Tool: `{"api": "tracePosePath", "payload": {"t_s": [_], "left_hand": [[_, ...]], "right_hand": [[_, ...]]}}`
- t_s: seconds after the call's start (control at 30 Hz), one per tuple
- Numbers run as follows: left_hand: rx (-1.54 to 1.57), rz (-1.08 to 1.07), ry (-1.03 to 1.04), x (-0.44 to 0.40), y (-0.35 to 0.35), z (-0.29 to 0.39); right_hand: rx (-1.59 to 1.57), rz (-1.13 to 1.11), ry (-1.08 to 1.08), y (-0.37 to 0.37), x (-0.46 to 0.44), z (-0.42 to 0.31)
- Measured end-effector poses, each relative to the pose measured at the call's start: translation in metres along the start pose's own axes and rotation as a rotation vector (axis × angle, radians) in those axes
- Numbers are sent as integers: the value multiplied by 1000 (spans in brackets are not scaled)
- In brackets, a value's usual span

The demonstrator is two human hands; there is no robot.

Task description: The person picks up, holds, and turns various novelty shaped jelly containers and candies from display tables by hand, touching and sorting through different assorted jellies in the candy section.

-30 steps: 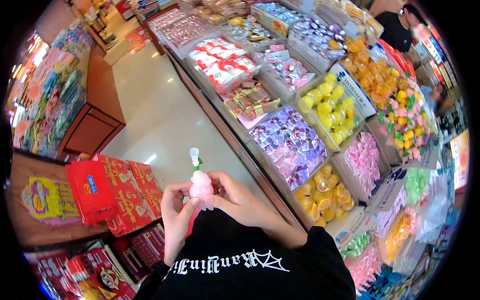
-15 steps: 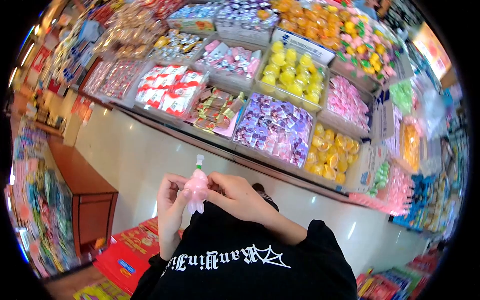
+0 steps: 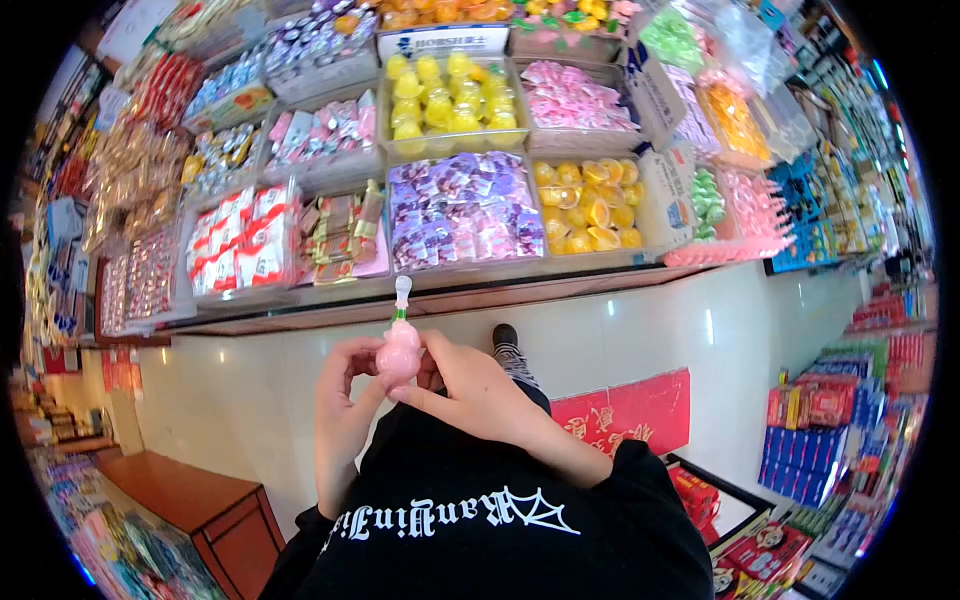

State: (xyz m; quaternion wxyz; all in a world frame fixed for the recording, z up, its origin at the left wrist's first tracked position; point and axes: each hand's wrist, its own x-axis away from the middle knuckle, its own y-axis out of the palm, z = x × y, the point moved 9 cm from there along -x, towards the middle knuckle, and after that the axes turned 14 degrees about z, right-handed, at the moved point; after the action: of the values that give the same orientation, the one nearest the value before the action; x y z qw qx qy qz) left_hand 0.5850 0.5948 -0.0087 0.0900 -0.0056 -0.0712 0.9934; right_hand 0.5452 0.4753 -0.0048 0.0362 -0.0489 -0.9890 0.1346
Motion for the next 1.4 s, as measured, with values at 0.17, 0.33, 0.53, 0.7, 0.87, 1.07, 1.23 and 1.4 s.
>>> {"api": "tracePosePath", "payload": {"t_s": [0.17, 0.33, 0.53, 0.7, 0.87, 1.07, 1.23, 1.4], "left_hand": [[-54, -35, 106, -4, 12, 4], [90, -91, 33, -5, 22, 12], [137, -115, 5, -8, 26, 17], [148, -156, -14, -19, 42, 10], [153, -222, -45, -39, 81, 5], [30, -352, -124, -85, 169, -48], [-21, -525, -166, -121, 268, -125], [0, -645, -502, -167, 350, -135]], "right_hand": [[-1, 134, 64, -13, 4, 6], [-244, 168, 69, -17, 3, 15], [-696, 124, 215, -20, -4, 18], [-736, 122, 191, -30, -14, 24], [-561, 316, 149, -67, -26, 57], [-900, 481, 490, -105, -59, 151], [-1045, 515, 632, -153, -88, 248], [-1043, 561, 770, -221, -124, 307]]}}
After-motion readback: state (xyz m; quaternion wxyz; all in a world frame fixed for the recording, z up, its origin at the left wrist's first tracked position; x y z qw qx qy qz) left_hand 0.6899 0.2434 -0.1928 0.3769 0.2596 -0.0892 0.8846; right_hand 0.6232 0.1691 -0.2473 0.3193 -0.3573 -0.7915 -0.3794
